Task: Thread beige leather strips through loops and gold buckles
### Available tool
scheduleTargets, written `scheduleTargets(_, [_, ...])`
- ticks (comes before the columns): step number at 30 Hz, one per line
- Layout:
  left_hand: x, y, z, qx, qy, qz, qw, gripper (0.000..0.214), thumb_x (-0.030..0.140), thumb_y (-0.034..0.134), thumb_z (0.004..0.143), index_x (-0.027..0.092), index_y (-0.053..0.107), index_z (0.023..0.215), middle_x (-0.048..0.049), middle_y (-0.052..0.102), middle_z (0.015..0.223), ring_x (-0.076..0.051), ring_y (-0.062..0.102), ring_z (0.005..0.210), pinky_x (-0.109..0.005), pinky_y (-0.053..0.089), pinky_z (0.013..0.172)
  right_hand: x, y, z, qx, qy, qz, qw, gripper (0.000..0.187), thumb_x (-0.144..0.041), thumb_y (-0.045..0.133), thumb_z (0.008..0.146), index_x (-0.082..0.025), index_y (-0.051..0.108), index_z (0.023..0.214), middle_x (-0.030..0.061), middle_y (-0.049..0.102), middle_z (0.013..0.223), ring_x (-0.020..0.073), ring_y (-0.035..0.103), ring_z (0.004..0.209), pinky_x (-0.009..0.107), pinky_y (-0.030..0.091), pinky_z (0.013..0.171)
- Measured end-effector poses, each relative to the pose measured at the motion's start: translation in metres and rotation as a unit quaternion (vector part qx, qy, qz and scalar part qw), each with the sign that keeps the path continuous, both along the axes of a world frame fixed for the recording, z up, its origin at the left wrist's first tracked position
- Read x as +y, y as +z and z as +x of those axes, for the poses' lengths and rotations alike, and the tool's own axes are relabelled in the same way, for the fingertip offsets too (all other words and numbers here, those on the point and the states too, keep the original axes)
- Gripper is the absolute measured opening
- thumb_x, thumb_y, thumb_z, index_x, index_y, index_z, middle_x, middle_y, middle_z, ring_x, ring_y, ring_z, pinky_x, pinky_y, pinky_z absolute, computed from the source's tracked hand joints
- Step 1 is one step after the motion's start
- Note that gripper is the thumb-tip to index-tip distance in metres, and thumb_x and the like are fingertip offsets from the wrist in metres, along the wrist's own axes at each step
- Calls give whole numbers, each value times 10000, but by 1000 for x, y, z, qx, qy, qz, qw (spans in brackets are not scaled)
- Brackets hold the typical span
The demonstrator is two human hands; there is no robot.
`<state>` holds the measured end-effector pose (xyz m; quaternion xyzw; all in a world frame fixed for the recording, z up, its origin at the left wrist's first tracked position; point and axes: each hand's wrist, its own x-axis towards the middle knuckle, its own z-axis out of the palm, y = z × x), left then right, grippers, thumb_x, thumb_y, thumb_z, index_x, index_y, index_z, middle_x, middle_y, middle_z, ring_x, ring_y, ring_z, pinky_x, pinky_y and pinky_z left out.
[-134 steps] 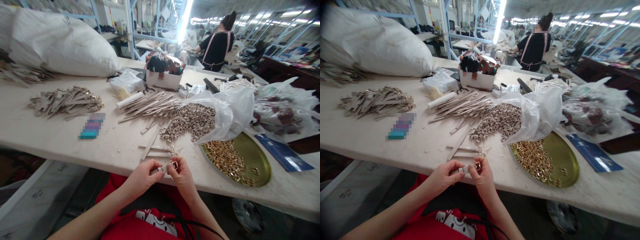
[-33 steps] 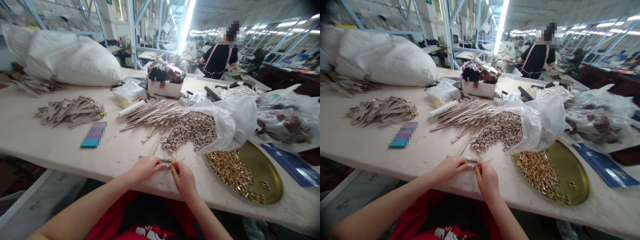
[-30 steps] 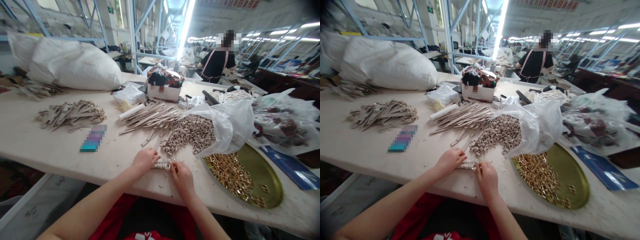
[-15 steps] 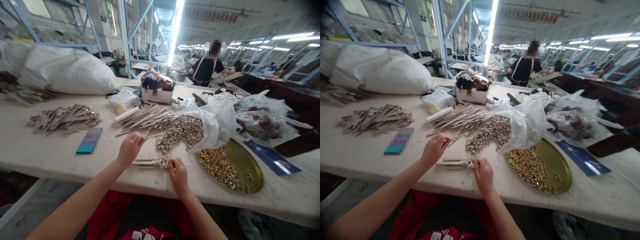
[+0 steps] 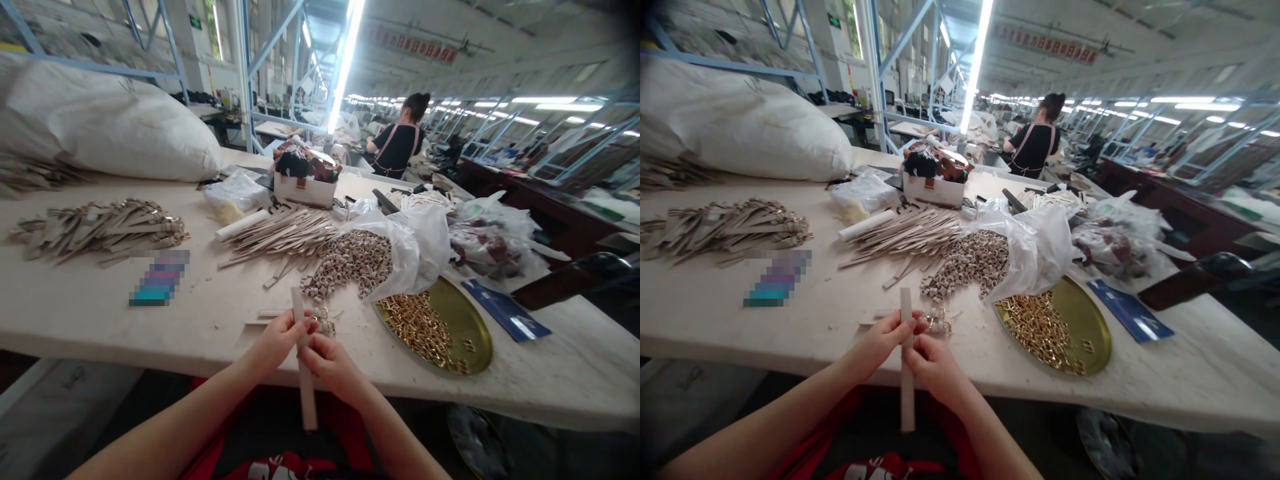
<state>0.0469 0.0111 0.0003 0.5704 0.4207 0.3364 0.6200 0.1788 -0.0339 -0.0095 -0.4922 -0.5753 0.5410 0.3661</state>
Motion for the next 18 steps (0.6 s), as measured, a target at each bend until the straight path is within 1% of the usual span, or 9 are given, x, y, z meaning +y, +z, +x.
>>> scheduleTargets(2, [5,1,5,-44,15,-62,997,292,378,472,806,124,519,942,-67,627,853,-170,595,798,-271,469,686,11,1,9,-100,46,59,992,270,-351,443,832,-182,514,633,-31,485,571,94,441,520,201,348,479])
scheduleTargets(3, [6,2,6,-57,34,-78,995,275,366,469,810,127,512,939,-47,621,802,-145,593,736,-246,463,646,20,1,18,-167,42,100,980,255,-330,435,840,-183,545,662,-19,527,606,106,479,556,211,370,514])
scheduleTargets(5, [8,5,6,-76,59,-117,988,252,339,465,812,136,491,958,7,578,668,-89,546,561,-195,423,528,46,-2,42,-326,-27,182,927,163,-303,477,823,-190,590,792,3,587,703,132,529,637,236,395,585])
scheduleTargets(7, [8,8,4,-99,44,-181,978,243,316,461,806,143,474,975,52,508,567,-47,431,405,-163,337,413,76,-10,69,-472,-104,218,848,158,-237,460,831,-184,592,901,41,604,865,143,558,722,247,406,663])
scheduleTargets(8, [8,10,3,-111,24,-215,970,233,302,461,797,145,473,969,64,481,541,-36,379,363,-157,294,377,90,-15,81,-493,-118,215,835,184,-192,474,815,-161,585,958,80,590,948,156,563,756,259,403,692])
scheduleTargets(10, [6,12,3,-135,-12,-268,954,205,250,458,770,146,480,946,64,468,527,-28,335,335,-154,260,354,114,-28,97,-515,-119,210,822,229,-131,483,793,-150,580,1000,110,574,1011,180,563,832,267,392,726])
scheduleTargets(12, [6,13,4,-148,-30,-300,942,218,191,445,732,146,486,941,55,481,529,-31,345,337,-154,276,357,129,-40,103,-523,-108,205,820,224,-108,484,784,-155,594,974,111,582,984,195,557,868,266,382,732])
scheduleTargets(15, [7,12,6,-148,-33,-324,934,280,154,432,698,142,490,971,41,509,538,-37,367,345,-153,292,358,135,-52,104,-534,-99,196,817,212,-125,482,792,-160,598,965,107,584,933,204,553,861,266,373,717])
scheduleTargets(18, [8,9,8,-141,-34,-333,932,295,161,431,709,142,489,997,41,514,535,-40,379,352,-149,294,354,132,-55,106,-537,-100,181,818,230,-147,494,786,-167,595,991,100,571,909,197,560,793,266,368,676])
